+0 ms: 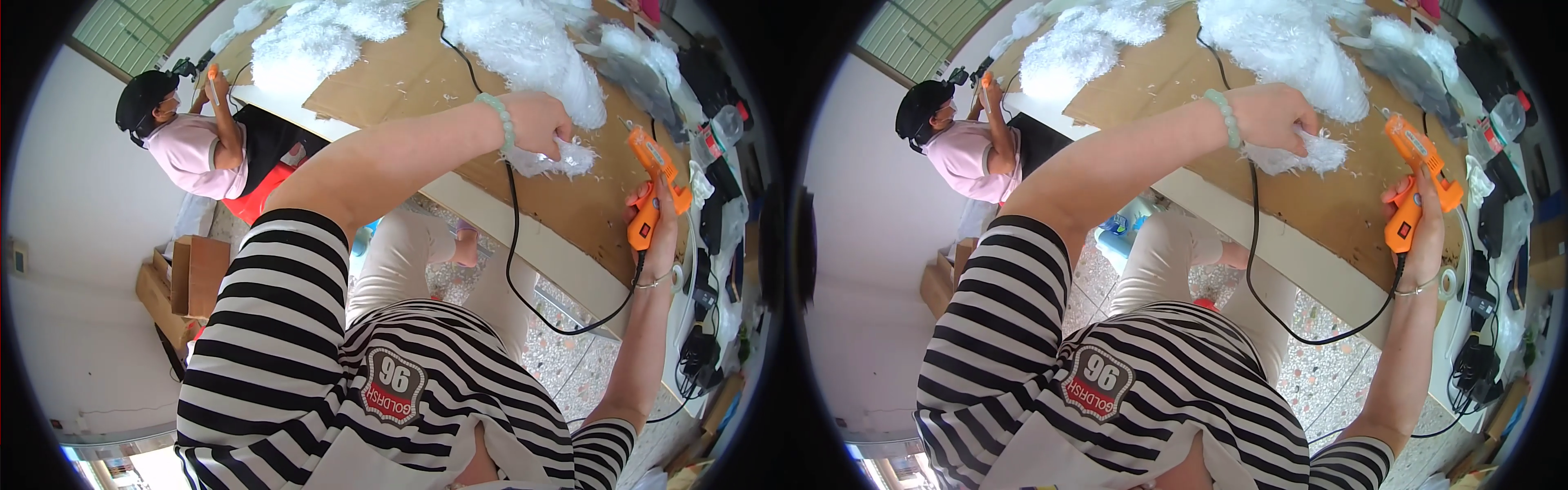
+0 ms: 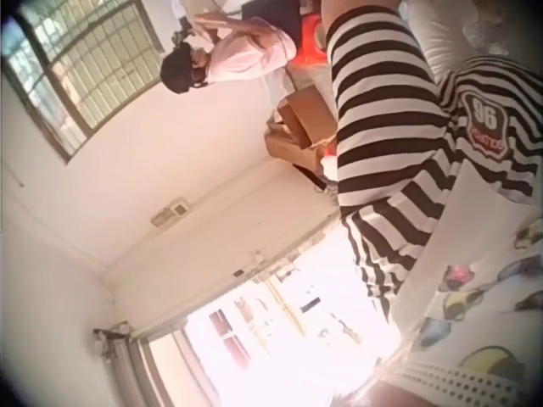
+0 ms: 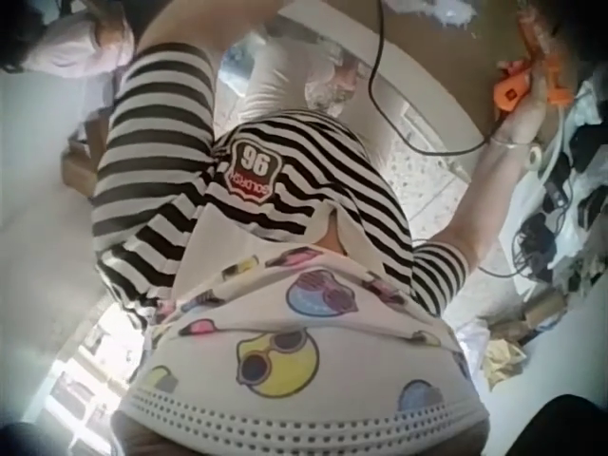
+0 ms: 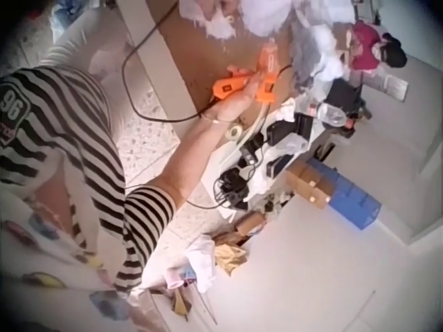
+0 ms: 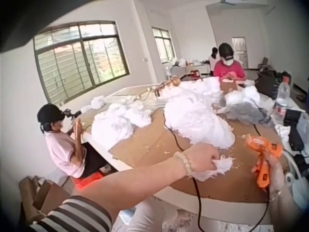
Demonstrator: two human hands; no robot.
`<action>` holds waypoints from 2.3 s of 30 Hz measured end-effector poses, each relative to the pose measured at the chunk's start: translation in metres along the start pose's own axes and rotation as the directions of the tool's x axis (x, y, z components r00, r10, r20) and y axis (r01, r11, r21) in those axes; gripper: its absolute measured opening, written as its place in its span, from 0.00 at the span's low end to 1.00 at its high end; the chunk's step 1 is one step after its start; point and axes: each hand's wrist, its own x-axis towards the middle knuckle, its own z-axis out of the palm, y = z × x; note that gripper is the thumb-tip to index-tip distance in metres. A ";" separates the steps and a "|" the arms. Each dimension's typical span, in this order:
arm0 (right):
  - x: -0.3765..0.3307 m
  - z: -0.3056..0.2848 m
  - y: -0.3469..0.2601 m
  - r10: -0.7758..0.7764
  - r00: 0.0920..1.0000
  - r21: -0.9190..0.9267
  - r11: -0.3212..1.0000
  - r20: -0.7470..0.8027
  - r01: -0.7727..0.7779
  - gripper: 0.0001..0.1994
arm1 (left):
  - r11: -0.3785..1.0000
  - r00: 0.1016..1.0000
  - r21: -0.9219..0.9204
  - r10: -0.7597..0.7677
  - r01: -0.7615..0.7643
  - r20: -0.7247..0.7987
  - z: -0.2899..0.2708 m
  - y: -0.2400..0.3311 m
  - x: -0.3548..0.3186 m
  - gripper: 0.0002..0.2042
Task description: Applying hot glue to a cardboard template and attaching white cotton stuffing to assemble a part.
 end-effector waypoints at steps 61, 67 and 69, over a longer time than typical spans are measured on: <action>0.000 0.004 0.002 0.033 0.998 0.101 0.994 0.050 -0.038 0.16 | 0.518 0.543 -0.841 -0.757 0.159 -0.364 -0.104 -0.269 -0.154 0.19; -0.002 0.008 0.000 0.024 0.999 0.100 0.995 0.047 -0.029 0.15 | 0.684 0.451 -0.426 -0.719 0.591 -0.529 -0.073 -0.264 -0.136 0.20; -0.002 0.008 -0.001 0.030 0.993 0.115 0.992 0.113 -0.043 0.15 | 0.727 0.480 -0.375 -0.672 0.576 -0.564 -0.073 -0.258 -0.140 0.20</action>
